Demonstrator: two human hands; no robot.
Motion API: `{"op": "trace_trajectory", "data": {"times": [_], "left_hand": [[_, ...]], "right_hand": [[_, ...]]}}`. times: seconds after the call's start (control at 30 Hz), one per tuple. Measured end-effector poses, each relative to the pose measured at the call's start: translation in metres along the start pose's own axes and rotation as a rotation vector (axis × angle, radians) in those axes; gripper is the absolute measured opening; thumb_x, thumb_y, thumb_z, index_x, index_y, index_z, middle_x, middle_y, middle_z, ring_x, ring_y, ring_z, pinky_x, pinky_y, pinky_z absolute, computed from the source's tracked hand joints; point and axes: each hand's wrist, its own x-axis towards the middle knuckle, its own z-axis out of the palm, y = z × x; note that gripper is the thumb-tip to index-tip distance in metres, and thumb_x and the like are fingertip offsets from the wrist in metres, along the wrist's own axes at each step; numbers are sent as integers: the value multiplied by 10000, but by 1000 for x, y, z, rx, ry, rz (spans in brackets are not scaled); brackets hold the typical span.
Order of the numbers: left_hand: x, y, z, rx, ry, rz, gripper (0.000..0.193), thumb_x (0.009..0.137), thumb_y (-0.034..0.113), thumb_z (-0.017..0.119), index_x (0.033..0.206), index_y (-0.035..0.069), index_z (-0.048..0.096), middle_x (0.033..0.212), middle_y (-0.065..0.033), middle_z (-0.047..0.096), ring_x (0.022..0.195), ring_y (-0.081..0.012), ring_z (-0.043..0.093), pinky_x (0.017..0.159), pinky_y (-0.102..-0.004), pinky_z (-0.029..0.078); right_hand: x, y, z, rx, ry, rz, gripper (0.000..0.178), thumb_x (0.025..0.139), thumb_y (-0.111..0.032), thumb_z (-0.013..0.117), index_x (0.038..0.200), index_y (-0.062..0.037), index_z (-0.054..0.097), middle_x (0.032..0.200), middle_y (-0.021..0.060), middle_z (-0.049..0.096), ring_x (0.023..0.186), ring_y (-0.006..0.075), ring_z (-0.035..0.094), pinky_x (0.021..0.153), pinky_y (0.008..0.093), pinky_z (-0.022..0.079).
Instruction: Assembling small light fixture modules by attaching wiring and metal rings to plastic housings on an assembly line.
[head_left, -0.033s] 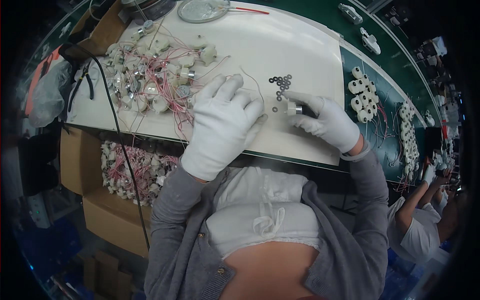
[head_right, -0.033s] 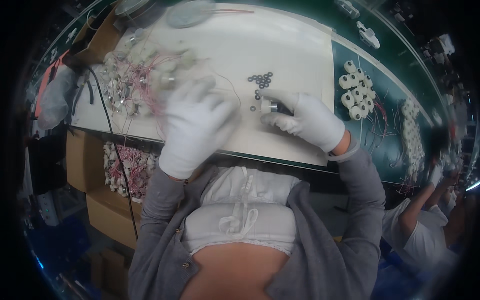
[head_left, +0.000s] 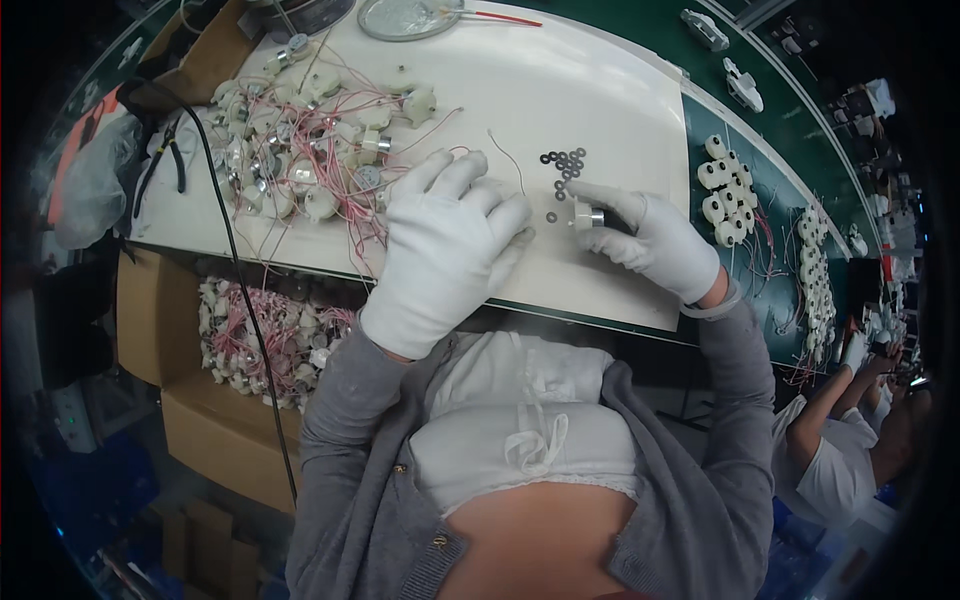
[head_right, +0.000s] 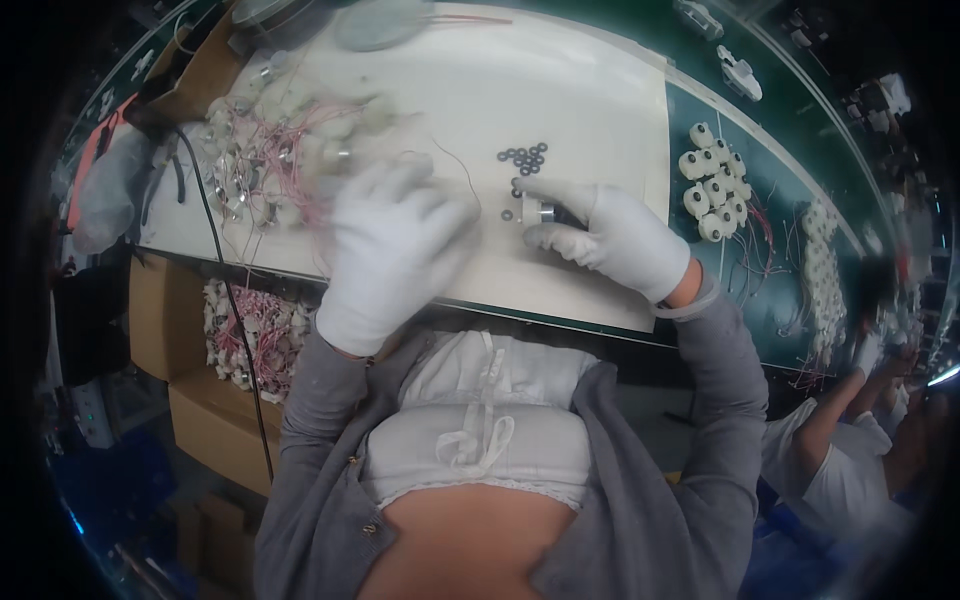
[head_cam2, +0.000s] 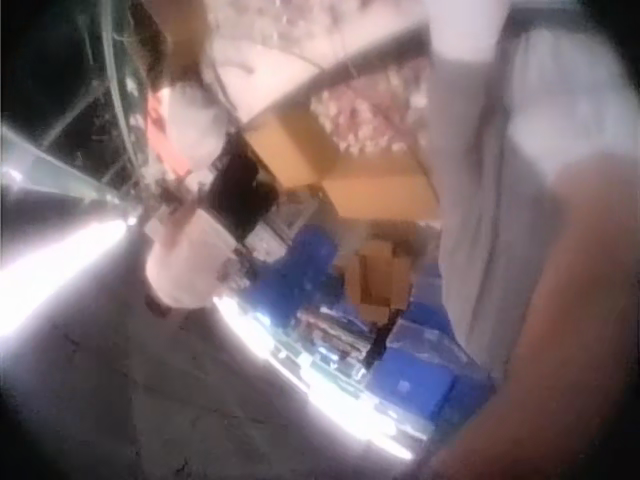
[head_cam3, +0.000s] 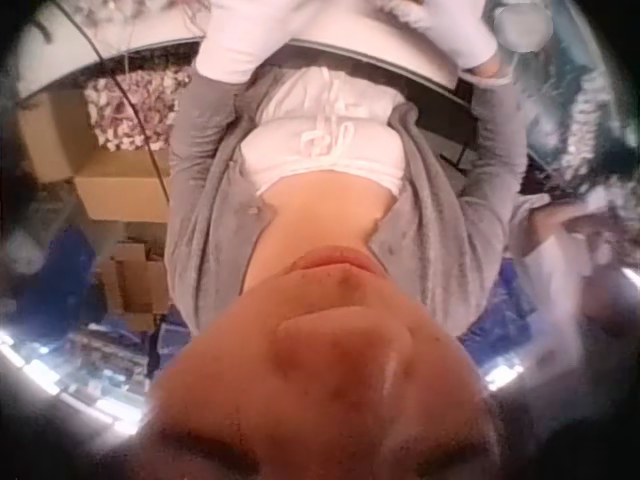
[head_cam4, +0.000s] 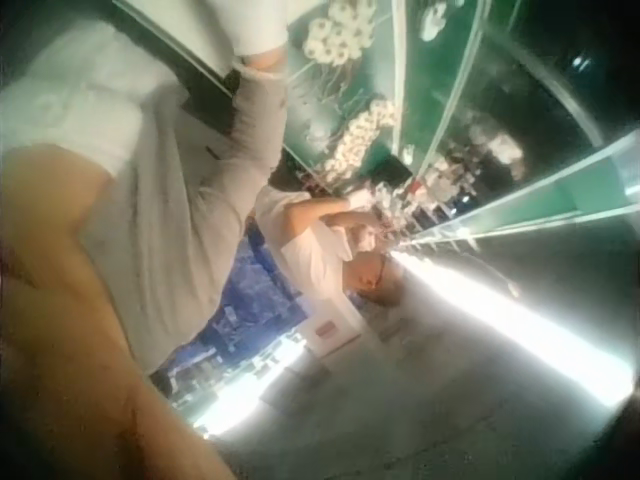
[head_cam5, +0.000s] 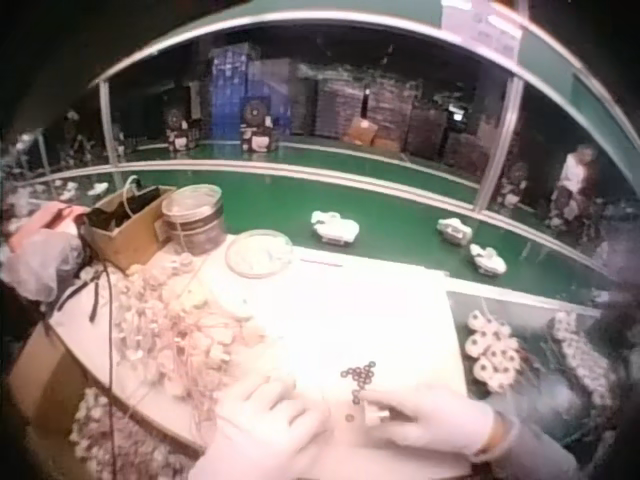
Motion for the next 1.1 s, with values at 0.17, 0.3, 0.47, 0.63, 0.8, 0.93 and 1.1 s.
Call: {"op": "trace_trajectory", "data": {"times": [0.17, 0.3, 0.47, 0.63, 0.8, 0.93, 1.1], "left_hand": [[-6, 3, -2, -21, 50, -152, 446, 768, 327, 835, 1150, 115, 743, 943, -51, 739, 1082, -297, 675, 916, -468, 518], [-12, 7, 0, -6, 72, -215, 492, 769, 344, 839, 1188, 105, 739, 937, -59, 738, 1083, -300, 676, 897, -470, 526], [-20, 10, 6, -3, 110, -174, 473, 752, 340, 856, 1164, 129, 757, 909, -43, 727, 1051, -289, 677, 899, -473, 526], [-21, 14, 6, -63, 219, -138, 376, 720, 315, 874, 1042, 153, 768, 852, -21, 694, 993, -277, 667, 861, -464, 519], [-25, 10, 1, -105, 162, -109, 378, 689, 313, 892, 1010, 160, 764, 801, -19, 650, 976, -275, 665, 827, -458, 520], [-23, 9, -3, -114, 76, -85, 378, 678, 301, 897, 1001, 163, 757, 769, -19, 624, 926, -281, 661, 820, -457, 522], [-17, 13, 8, -133, 171, -66, 381, 671, 291, 897, 999, 157, 755, 801, -21, 635, 906, -272, 658, 833, -456, 521]], "right_hand": [[7, 5, 2, -11, -1, -80, 395, 952, -143, 712, 1321, -20, 648, 884, 174, 728, 757, 363, 710, 734, 402, 563], [13, -10, 1, -277, 41, -201, 382, 885, -132, 771, 1245, -40, 681, 896, 163, 745, 775, 354, 727, 730, 395, 576], [22, -20, -4, -523, 48, -251, 362, 822, -168, 824, 1152, -74, 711, 858, 143, 742, 768, 330, 733, 700, 404, 578], [31, -18, -2, -553, 35, -323, 368, 795, -190, 831, 1137, -109, 722, 816, 125, 728, 734, 329, 715, 668, 421, 566], [34, -22, -5, -639, 19, -308, 290, 808, -182, 798, 1087, -135, 735, 768, 106, 697, 709, 323, 692, 649, 428, 549], [28, -30, -16, -686, -77, -314, 254, 810, -177, 774, 1058, -140, 734, 743, 92, 674, 696, 313, 684, 632, 428, 537], [5, -32, -23, -783, -221, -253, 202, 812, -189, 743, 1002, -119, 728, 718, 88, 645, 672, 303, 673, 635, 420, 531]]}}
